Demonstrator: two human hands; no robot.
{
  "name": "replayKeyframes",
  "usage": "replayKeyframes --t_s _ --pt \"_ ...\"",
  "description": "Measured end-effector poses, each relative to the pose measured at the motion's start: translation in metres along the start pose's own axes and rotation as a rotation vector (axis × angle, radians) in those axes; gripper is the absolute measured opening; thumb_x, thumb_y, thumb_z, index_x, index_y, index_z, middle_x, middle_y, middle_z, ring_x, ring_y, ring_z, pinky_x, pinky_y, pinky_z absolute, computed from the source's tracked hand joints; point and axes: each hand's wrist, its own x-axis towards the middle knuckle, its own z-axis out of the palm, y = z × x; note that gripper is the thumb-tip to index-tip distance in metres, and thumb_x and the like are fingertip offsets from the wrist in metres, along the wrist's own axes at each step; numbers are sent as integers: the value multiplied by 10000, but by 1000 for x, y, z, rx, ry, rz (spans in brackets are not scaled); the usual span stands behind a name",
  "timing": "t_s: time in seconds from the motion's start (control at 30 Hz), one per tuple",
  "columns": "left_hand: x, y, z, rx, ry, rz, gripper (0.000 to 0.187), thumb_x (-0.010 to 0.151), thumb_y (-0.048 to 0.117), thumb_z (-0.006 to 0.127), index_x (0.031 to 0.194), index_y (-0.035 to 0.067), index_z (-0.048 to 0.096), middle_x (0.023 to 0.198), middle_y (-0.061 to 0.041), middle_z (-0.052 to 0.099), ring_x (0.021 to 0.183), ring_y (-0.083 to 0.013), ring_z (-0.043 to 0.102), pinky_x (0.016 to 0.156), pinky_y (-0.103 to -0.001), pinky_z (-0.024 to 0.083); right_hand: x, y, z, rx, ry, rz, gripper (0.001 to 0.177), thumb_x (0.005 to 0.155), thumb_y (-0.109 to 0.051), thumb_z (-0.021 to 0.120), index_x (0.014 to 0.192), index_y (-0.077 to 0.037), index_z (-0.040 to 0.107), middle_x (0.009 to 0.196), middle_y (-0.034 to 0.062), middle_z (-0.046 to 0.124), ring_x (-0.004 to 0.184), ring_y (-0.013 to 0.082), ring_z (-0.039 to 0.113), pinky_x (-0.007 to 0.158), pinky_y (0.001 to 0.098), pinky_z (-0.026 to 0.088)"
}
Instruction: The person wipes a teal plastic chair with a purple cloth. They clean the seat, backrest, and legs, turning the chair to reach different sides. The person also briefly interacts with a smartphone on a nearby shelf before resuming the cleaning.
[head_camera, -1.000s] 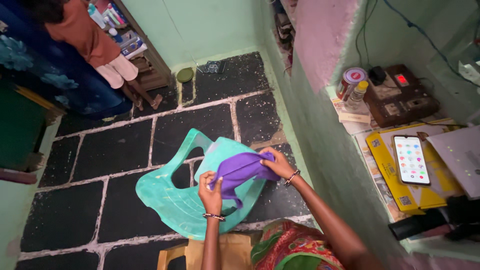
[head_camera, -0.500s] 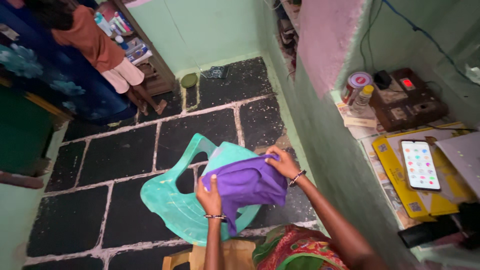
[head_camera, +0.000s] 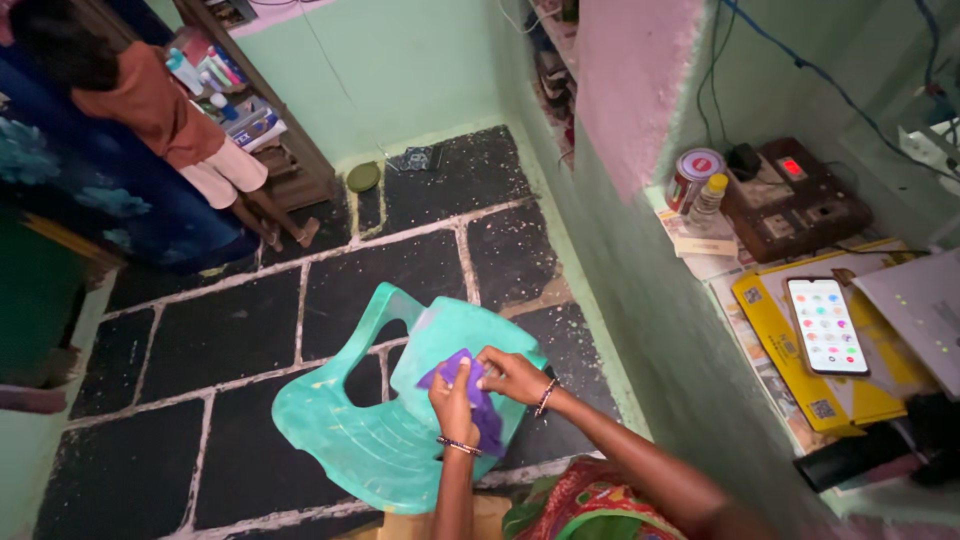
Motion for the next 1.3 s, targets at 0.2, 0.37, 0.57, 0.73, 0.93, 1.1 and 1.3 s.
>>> replayKeyframes --t_s 0.2,0.37,0.57,0.73,0.93,1.1,1.3 --pt "0 1 -15 -194 68 -139 182 987 175 683 1099 46 622 961 -70 658 816 -168 642 672 -335 515 -8 -21 -8 -76 243 -124 181 847 -140 768 973 -33 695 768 54 711 665 100 605 597 306 500" --pt "7 -14 -18 -473 40 -254 230 957 194 637 1129 41 622 1035 -90 703 934 -224 699 795 -401 581 -10 4 -5 -27 411 -115 111 918 -110 735 975 -16 723 754 55 694 676 77 574 586 296 481" --pt "47 -33 -86 -640 93 -141 240 1039 258 606 1179 65 635 1072 -90 698 940 -261 670 808 -453 548 25 117 -58 28 853 -394 225 1028 -122 521 1156 9 651 1082 39 681 1006 119 622 859 309 504" --pt "59 25 -162 -707 277 -75 285 1059 310 485 1119 80 642 1073 -116 702 952 -320 673 850 -522 537 28 133 -146 800 891 95 311 1099 -327 455 1134 -84 645 1057 63 693 899 167 677 763 334 556" --pt "55 85 -217 -722 343 -17 265 1086 285 467 1189 87 611 1164 -129 687 1053 -313 659 946 -533 531 25 108 -223 995 754 51 305 1062 -324 433 1161 -105 621 1039 71 694 918 254 734 798 433 622" --pt "20 116 -203 -568 213 448 231 1129 227 496 1270 59 571 1232 -131 657 1141 -295 647 1051 -496 517 14 77 -232 1089 582 -288 351 1114 -307 427 1289 -74 623 1240 124 700 1070 264 720 851 404 590" --pt "8 45 -52 -865 -111 317 330 1225 283 489 1371 26 636 1171 -110 673 1015 -246 641 890 -428 537 20 47 -85 1037 562 -181 306 1043 -239 518 1270 -55 608 1160 57 693 1075 193 668 991 360 543"
